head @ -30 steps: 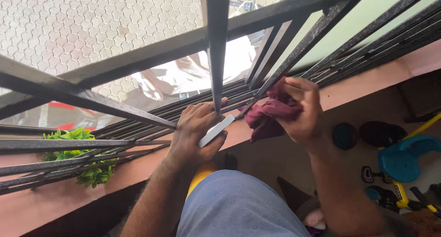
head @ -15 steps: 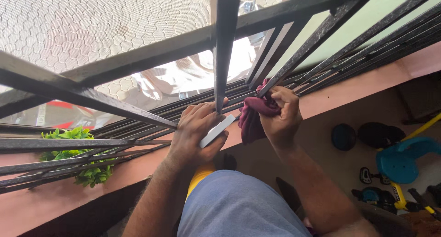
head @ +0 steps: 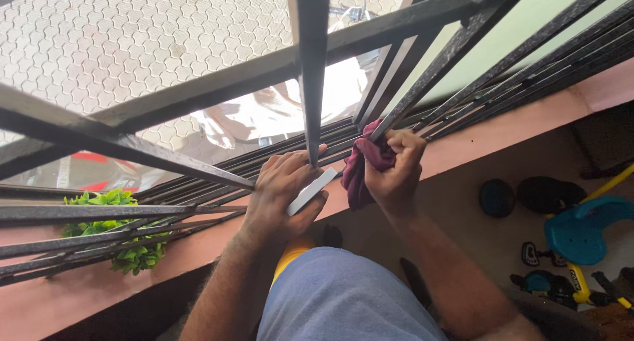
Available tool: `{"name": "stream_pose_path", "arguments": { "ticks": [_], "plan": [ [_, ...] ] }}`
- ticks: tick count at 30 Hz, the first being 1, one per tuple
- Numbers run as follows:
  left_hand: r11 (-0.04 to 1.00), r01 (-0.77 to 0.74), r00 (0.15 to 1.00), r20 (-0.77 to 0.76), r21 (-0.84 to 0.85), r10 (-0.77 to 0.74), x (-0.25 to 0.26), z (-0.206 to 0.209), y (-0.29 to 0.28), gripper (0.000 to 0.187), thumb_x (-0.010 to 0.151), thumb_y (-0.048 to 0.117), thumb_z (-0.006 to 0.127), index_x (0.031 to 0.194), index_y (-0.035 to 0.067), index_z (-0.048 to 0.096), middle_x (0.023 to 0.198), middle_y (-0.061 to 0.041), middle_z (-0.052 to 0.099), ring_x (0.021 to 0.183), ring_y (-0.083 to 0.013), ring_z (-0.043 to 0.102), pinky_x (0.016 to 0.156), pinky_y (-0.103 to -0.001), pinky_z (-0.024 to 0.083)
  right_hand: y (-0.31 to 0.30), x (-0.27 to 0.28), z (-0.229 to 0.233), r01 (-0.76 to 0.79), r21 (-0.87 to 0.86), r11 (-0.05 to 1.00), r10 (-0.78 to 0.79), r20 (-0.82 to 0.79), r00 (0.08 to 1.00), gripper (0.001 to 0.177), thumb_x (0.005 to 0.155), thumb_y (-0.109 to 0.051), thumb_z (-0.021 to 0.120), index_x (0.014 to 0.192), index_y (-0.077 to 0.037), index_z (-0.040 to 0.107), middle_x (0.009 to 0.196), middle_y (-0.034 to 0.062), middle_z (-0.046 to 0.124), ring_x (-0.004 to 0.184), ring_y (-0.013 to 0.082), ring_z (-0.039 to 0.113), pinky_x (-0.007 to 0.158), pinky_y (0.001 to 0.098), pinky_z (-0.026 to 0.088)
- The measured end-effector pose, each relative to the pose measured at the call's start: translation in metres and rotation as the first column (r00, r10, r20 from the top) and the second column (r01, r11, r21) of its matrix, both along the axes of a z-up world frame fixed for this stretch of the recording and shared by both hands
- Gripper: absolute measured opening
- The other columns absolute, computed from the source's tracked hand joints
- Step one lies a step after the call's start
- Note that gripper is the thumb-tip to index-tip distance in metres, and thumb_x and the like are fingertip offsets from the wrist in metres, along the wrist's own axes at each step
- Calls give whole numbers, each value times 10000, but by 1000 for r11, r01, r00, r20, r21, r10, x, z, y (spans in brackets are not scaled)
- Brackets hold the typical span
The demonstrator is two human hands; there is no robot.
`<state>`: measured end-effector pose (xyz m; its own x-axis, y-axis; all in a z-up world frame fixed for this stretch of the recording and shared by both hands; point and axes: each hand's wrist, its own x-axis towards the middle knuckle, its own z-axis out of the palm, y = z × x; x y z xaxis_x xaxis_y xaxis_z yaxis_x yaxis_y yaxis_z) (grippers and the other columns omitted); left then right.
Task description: The person cleans a metal window grille using a spray bottle and a cloth. They spray the grille and wipe it with the cloth, moving along the bars to clean different sections.
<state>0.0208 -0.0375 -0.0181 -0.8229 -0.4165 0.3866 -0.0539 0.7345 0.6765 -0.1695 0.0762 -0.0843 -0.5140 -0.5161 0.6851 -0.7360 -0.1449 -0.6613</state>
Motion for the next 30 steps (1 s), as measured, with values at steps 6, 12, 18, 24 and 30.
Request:
{"name": "stream_pose_path", "arguments": {
  "ticks": [6,12,18,24,30],
  "plan": [
    [1000,-3,1000,-11,-13,3,5,-1,1,295,810,179,725,1079,57,711,1390,-121,638,1269,-317,614,1101,-472,437,-5,18,4,-22,-53,998,31,185,982,468,976,134,691,1245,-28,345,1201,138,527,1059,203,665,907,321,620],
    [1000,-8,1000,-30,-2,8,7,1,2,287,822,178,730,1082,58,712,1371,-121,654,1263,-314,630,1094,-476,435,5,8,92,-100,-60,993,110,187,976,618,972,118,800,1287,-71,303,1097,118,540,910,162,645,815,263,594],
    [1000,-8,998,-57,-20,7,7,5,6,308,821,159,713,1110,54,712,1364,-133,657,1278,-329,629,1095,-478,437,-1,-18,124,-149,-226,963,151,-5,988,567,1008,60,782,1240,-119,296,1149,46,386,1015,130,615,852,250,605],
    [999,-9,999,-43,-39,7,5,10,7,322,832,176,738,1122,40,706,1359,-143,650,1270,-343,616,1086,-486,424,-7,4,57,129,22,991,-120,-242,963,430,880,25,814,1009,-59,412,1066,128,568,976,274,618,821,392,514],
    [999,16,998,-66,-39,-19,6,17,9,343,829,172,757,1136,36,687,1373,-158,647,1217,-361,618,1039,-467,443,5,1,69,-3,-33,999,0,-87,996,468,905,36,855,1026,-71,415,1056,91,648,981,204,710,833,322,580]
  ]
}}
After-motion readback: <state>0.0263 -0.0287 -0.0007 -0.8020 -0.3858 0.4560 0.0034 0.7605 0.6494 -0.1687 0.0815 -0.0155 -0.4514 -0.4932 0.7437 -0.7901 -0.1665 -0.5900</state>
